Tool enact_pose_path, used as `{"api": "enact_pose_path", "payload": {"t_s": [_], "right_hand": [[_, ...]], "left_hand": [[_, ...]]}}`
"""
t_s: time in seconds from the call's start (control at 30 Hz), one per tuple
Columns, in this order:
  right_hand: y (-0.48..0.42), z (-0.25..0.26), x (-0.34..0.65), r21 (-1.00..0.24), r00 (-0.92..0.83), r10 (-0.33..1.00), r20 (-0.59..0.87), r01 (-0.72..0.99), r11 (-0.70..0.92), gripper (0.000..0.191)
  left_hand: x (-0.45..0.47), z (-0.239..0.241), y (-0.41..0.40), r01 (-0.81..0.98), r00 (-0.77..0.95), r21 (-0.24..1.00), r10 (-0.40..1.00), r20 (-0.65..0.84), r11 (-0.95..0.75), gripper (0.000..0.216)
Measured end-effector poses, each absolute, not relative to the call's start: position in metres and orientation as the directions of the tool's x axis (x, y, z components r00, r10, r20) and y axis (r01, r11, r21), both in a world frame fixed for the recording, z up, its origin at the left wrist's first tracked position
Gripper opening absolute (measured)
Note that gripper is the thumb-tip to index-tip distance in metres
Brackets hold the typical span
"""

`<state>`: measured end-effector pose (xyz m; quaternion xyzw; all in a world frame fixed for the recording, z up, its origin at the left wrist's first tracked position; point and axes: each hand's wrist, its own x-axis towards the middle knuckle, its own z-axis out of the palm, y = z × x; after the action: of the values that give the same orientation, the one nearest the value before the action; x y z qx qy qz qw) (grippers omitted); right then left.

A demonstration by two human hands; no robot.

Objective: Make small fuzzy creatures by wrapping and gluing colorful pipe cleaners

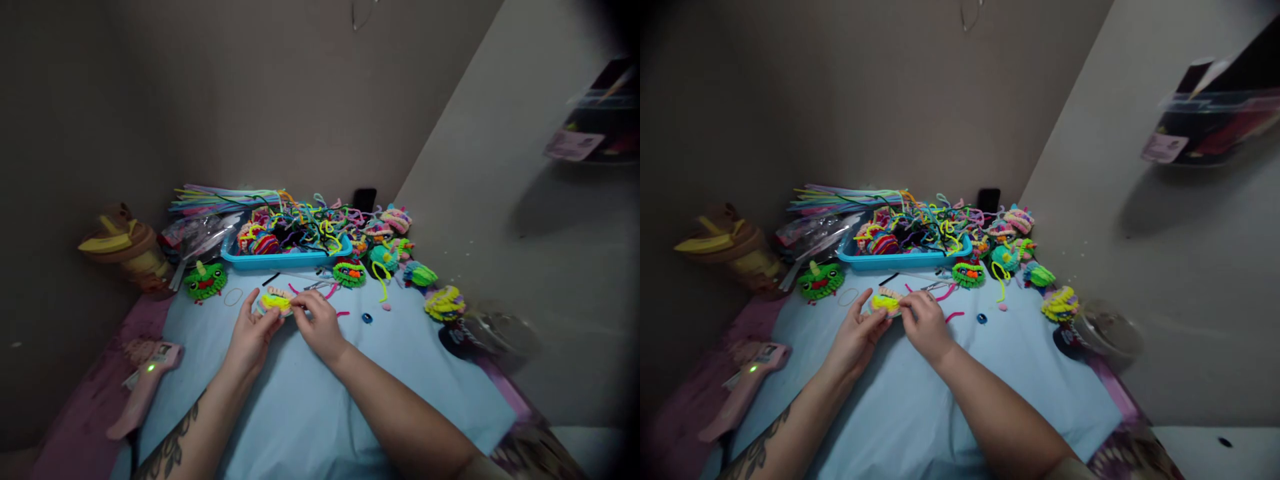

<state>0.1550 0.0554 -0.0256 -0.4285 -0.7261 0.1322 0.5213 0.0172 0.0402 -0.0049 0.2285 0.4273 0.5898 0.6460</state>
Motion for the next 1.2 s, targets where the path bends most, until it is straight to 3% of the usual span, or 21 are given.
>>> {"api": "enact_pose_path", "payload": {"t_s": [0.47, 0.7, 1.2], "right_hand": [[0.0556, -0.0279, 0.1536, -0.674, -0.046, 0.776, 0.629, 0.466, 0.574, 0.013], [0.0555, -0.0243, 0.1542, -0.762, 0.005, 0.825, 0.565, 0.385, 0.52, 0.01], [0.054, -0.0249, 0.1512, -0.708, -0.041, 0.789, 0.613, 0.413, 0.572, 0.017]], "left_hand": [[0.0208, -0.0045, 0.038, -0.557, -0.078, 0.808, 0.957, -0.28, 0.191, 0.088], [0.0184, -0.0066, 0.0397, -0.585, -0.056, 0.79, 0.962, -0.266, 0.184, 0.083], [0.0224, -0.0096, 0.0369, -0.543, -0.059, 0.83, 0.98, -0.188, 0.127, 0.078]]}}
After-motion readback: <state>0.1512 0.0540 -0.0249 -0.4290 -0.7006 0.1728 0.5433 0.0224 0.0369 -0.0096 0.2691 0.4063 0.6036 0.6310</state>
